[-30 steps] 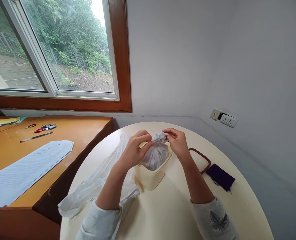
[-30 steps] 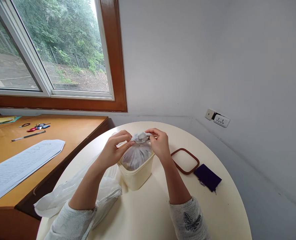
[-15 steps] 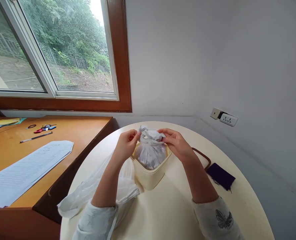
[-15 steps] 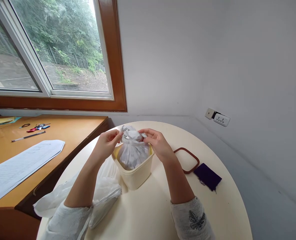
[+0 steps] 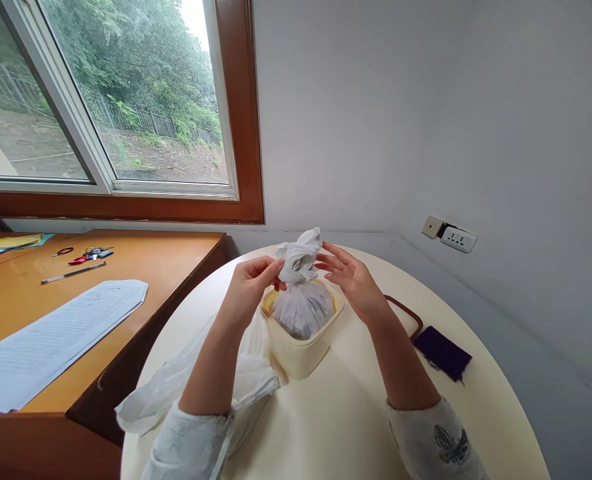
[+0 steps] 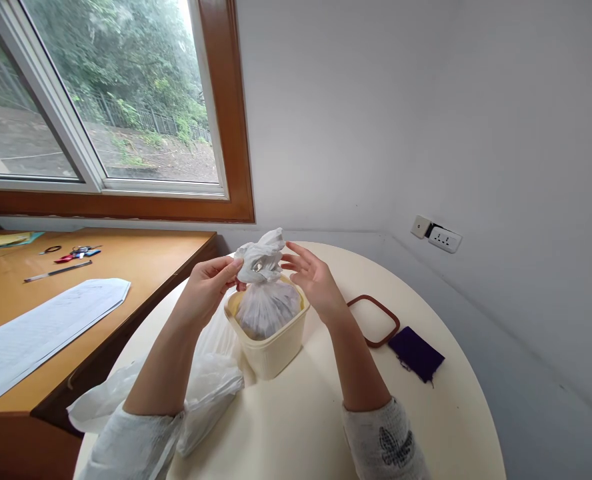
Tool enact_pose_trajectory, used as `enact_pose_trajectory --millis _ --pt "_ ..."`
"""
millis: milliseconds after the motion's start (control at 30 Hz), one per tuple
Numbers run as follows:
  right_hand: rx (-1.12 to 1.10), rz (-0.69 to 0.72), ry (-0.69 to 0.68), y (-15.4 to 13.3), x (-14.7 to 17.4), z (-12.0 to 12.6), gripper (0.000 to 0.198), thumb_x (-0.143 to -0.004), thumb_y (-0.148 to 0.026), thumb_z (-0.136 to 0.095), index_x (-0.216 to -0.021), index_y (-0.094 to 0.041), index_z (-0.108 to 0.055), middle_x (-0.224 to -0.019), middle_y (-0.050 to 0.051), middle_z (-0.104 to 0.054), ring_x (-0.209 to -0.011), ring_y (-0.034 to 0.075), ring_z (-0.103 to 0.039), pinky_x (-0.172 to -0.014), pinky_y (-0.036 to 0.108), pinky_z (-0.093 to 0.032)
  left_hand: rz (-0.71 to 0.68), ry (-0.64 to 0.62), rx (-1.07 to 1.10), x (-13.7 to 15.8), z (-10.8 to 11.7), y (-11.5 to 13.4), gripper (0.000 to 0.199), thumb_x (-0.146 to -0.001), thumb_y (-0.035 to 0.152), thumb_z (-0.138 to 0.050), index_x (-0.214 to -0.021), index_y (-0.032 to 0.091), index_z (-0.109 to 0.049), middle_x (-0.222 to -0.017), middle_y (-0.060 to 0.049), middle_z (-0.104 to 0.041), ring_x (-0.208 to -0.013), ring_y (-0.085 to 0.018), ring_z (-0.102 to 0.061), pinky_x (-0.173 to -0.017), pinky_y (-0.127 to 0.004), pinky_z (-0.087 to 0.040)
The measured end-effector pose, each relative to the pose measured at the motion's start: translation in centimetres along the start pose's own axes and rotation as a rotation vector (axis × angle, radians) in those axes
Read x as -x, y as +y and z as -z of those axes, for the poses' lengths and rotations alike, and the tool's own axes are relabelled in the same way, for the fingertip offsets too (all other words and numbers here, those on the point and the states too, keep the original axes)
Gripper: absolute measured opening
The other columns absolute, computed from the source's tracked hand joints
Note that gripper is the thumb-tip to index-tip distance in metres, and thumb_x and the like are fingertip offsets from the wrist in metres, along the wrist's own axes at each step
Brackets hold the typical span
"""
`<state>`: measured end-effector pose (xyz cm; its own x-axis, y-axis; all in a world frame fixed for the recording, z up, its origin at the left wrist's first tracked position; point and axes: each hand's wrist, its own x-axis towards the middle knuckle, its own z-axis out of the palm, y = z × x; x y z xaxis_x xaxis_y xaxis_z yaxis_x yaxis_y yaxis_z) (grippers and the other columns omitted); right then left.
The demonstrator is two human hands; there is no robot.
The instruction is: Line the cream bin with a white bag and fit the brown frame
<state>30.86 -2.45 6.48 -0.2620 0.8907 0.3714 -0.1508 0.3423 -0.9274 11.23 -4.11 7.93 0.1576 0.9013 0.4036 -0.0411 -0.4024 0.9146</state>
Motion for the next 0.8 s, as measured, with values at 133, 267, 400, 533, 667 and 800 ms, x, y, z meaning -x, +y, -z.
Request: enact_pose_trajectory --millis 133,267,400,533,667,800 --pt "0.292 0.072 -0.009 -0.1 0.1 -0.9 0.051 -0.07 -0.02 -0.06 -0.12 -0.029 -0.05 -0.121 0.004 -0.055 -0.105 0.02 -0.054 -0.087 0.037 -0.039 0.007 0.0 0.057 0.2 -0.7 0.3 0.025 -0.081 0.033 -0.057 -0.066 0.013 -0.063 -0.063 -0.002 -0.058 -0.063 -0.012 -0.052 -0.064 -0.025 -0.043" --pt "0.432 0.107 0.03 -0.2 0.1 -1.6 0.035 -0.073 -0.02 -0.058 -0.107 -0.028 -0.058 -0.113 0.001 -0.06 -0.1 0.019 -0.056 -0.087 0.037 -0.038 -0.01 -0.01 0.069 0.5 -1.3 0.7 0.021 -0.079 0.032 -0.059 -0.072 0.014 -0.067 -0.068 -0.003 -0.06 -0.068 -0.013 -0.054 -0.068 -0.027 -0.044" --pt "0.385 0.144 -0.004 -0.2 0.1 -1.6 0.027 -0.08 -0.02 -0.049 -0.104 -0.024 -0.061 -0.103 0.003 -0.064 -0.09 0.016 -0.058 -0.084 0.034 -0.04 -0.018 -0.088 0.047 0.6 -1.6 1.0 0.025 -0.08 0.029 -0.057 -0.099 0.016 -0.068 -0.09 -0.007 -0.065 -0.083 -0.018 -0.056 -0.078 -0.032 -0.045" --pt "0.344 0.143 -0.121 -0.6 0.4 -1.6 0.029 -0.08 -0.023 -0.051 -0.109 -0.024 -0.058 -0.104 0.003 -0.063 -0.092 0.017 -0.057 -0.084 0.032 -0.041 -0.017 -0.122 -0.002 0.5 -1.8 1.0 0.034 -0.078 0.021 -0.056 -0.111 0.022 -0.063 -0.1 -0.006 -0.061 -0.09 -0.018 -0.054 -0.081 -0.032 -0.044" --pt "0.305 0.113 -0.089 -0.7 0.4 -1.8 0.03 -0.078 -0.031 -0.057 -0.107 -0.023 -0.057 -0.101 0.003 -0.062 -0.09 0.017 -0.057 -0.083 0.031 -0.042 -0.058 -0.079 -0.081 0.4 -1.9 0.4 0.038 -0.076 0.018 -0.056 -0.113 0.023 -0.062 -0.09 -0.004 -0.056 -0.086 -0.016 -0.052 -0.079 -0.031 -0.044" --pt "0.215 0.09 -0.002 -0.4 0.3 -2.0 0.024 -0.079 -0.038 -0.055 -0.095 -0.021 -0.06 -0.091 0.002 -0.062 -0.081 0.016 -0.057 -0.076 0.028 -0.045 -0.092 -0.009 -0.232 0.3 -2.0 -0.5 0.04 -0.079 0.027 -0.057 -0.119 0.026 -0.057 -0.094 -0.004 -0.051 -0.085 -0.015 -0.051 -0.077 -0.031 -0.046"
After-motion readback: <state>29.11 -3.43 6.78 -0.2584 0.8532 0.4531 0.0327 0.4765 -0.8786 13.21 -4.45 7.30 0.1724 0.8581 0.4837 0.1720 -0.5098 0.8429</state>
